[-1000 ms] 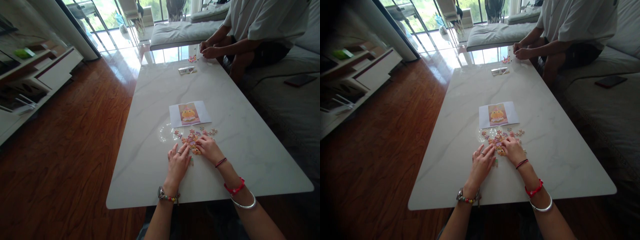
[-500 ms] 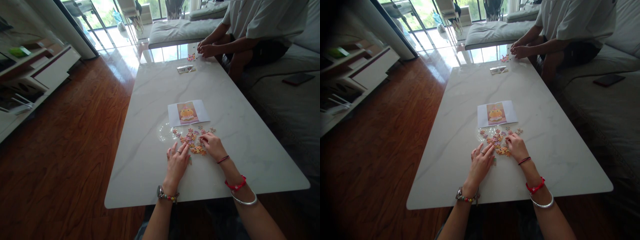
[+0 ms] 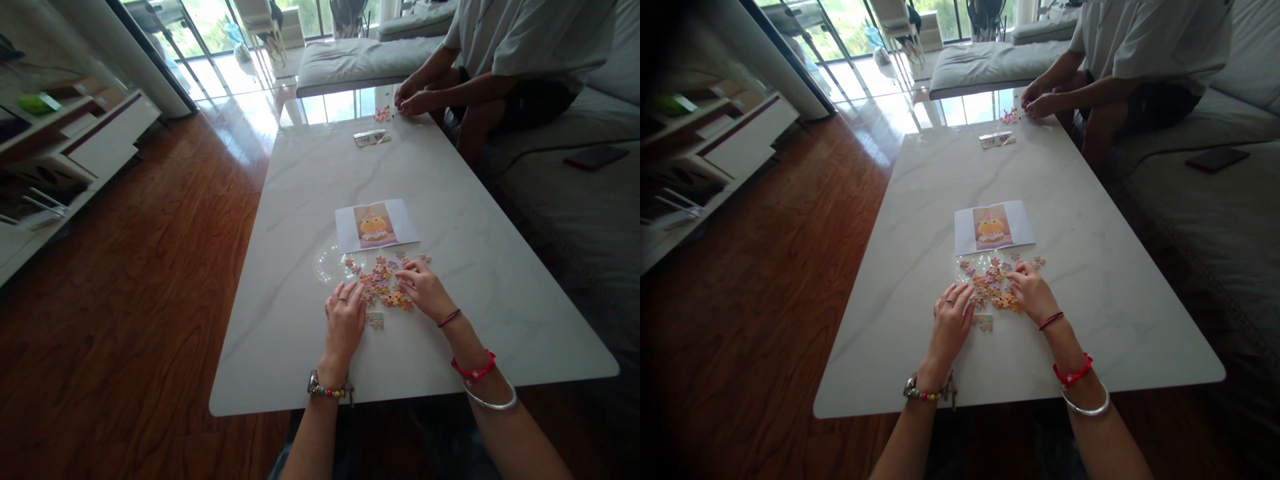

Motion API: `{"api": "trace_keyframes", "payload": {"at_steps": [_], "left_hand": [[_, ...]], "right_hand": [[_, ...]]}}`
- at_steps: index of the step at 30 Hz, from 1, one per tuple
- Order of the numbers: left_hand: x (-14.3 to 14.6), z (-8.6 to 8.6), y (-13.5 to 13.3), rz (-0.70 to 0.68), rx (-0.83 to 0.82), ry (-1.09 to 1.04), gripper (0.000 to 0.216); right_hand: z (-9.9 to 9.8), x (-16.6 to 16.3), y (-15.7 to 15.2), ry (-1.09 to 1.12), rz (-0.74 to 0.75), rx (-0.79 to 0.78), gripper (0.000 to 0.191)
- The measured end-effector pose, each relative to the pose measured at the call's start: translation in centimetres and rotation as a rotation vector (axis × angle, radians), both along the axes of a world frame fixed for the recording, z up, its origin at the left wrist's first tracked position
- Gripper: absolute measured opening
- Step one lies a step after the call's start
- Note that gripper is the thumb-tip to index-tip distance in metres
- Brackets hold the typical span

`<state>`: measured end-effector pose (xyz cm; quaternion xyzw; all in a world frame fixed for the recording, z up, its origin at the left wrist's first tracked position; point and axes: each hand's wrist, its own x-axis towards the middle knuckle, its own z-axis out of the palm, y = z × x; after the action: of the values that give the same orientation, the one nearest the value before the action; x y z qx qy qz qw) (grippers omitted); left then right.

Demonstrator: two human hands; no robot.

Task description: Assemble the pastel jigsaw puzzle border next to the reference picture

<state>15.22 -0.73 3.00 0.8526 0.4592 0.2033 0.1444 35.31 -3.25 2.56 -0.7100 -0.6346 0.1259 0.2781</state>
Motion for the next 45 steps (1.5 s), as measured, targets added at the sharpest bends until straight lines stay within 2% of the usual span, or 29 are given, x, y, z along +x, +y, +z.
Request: {"api": "trace_keyframes", "payload": {"at_steps": [3, 8, 12, 17, 21, 24, 27, 32, 36, 41, 45], "left_hand": [[-0.8, 0.1, 0.7, 0.039, -0.012, -0.061, 0.03], [-2.4, 0.3, 1.6, 0.088, -0.041, -0.144, 0.028], [-4.2, 0.5, 2.1, 0.123, -0.178, -0.17, 0.023], [-6.1, 0.5, 1.6, 0.041, -0.339, -0.164, 0.018], [-6.3, 0.3, 0.5, -0.001, -0.317, -0.121, 0.018], [-5.8, 0.1, -0.6, 0.06, -0.265, -0.081, 0.017], [-5.4, 0.1, -1.5, 0.101, -0.228, -0.067, 0.016], [-5.8, 0.2, -1.7, 0.112, -0.24, -0.123, 0.02], [-6.5, 0.3, -1.5, 0.097, -0.273, -0.136, 0.02], [-7.0, 0.4, -1.4, 0.075, -0.364, -0.117, 0.023], [-7.2, 0.9, -1.2, 0.045, -0.393, -0.13, 0.028]], "right_hand": [[-0.2, -0.2, 0.0, -0.039, 0.074, -0.082, 0.015], [0.7, -0.5, 0.2, 0.012, 0.012, -0.111, 0.011], [2.5, -1.5, -0.1, 0.21, -0.028, -0.134, 0.01], [3.3, -4.6, -1.1, 0.387, 0.134, -0.256, 0.012], [2.5, -7.6, -1.8, 0.654, 0.135, -0.372, 0.018], [2.1, -9.0, -2.0, 0.857, 0.103, -0.402, 0.018], [1.9, -9.6, -2.1, 0.93, 0.087, -0.426, 0.015], [1.7, -10.1, -2.1, 0.873, 0.092, -0.456, 0.011], [1.7, -10.5, -1.9, 0.695, 0.13, -0.434, 0.01], [2.0, -11.3, -1.3, 0.403, 0.157, -0.335, 0.012], [1.9, -11.8, -0.9, 0.288, 0.184, -0.313, 0.014]]}}
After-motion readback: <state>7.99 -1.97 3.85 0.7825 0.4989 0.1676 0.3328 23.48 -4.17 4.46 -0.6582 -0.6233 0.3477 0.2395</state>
